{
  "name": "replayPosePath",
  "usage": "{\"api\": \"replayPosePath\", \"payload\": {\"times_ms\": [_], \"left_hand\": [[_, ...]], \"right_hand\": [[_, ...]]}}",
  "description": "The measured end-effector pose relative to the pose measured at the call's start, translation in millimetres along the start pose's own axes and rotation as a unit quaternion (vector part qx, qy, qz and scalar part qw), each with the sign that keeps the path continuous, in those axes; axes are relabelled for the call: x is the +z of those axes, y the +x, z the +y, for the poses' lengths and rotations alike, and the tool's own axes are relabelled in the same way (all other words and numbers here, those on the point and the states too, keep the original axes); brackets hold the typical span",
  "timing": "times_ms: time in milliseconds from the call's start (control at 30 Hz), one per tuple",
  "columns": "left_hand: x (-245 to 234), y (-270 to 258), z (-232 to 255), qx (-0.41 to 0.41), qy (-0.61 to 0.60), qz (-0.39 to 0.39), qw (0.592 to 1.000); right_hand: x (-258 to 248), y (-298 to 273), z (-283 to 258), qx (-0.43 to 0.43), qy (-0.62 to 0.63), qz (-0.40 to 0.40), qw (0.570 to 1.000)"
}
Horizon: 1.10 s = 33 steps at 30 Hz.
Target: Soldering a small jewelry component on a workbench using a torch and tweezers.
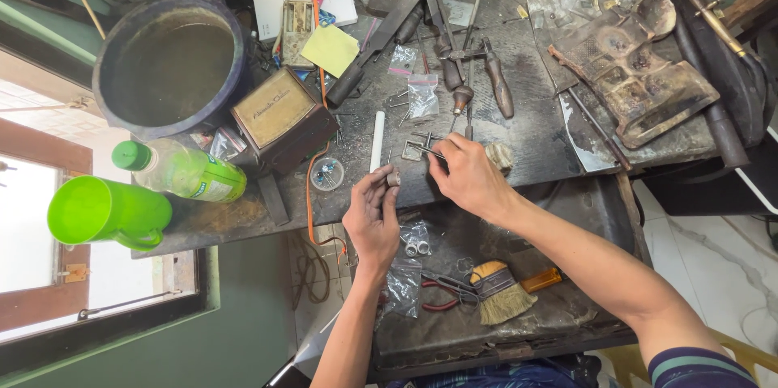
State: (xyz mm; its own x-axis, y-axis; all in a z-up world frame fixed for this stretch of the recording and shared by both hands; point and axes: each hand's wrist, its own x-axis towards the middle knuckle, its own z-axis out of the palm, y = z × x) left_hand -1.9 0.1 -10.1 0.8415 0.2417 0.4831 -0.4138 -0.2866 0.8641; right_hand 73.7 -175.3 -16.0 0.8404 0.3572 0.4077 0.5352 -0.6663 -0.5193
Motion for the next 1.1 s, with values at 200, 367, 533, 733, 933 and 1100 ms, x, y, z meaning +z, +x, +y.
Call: {"api": "replayPosePath", "payload": {"times_ms": [200,367,533,733,933,1100], "left_hand": [[0,-1,-1,0.007,0.003,0.005,1.0],[0,0,-1,0.011,0.001,0.006,1.0],[0,-2,-3,0.008,0.003,0.009,1.0],[0,-1,-4,0.009,0.014,0.01,1.0],[-1,0,-1,0.008,0.024,0.001,1.0],[-2,3,7,0.009,0.013,-0.012,1.0]], "right_hand": [[3,-1,1,-0.001,0.016,0.001,1.0],[-2,0,-1,0.004,0.018,0.004,1.0],[-23,-4,-16,-0.011,0.025,0.017,0.999],[-44,-20,-38,-0.012,0.068,0.012,0.998],[-45,-23,-47,-0.033,0.084,0.012,0.996],[-41,-17,-50,-0.073,0.097,0.011,0.993]]}}
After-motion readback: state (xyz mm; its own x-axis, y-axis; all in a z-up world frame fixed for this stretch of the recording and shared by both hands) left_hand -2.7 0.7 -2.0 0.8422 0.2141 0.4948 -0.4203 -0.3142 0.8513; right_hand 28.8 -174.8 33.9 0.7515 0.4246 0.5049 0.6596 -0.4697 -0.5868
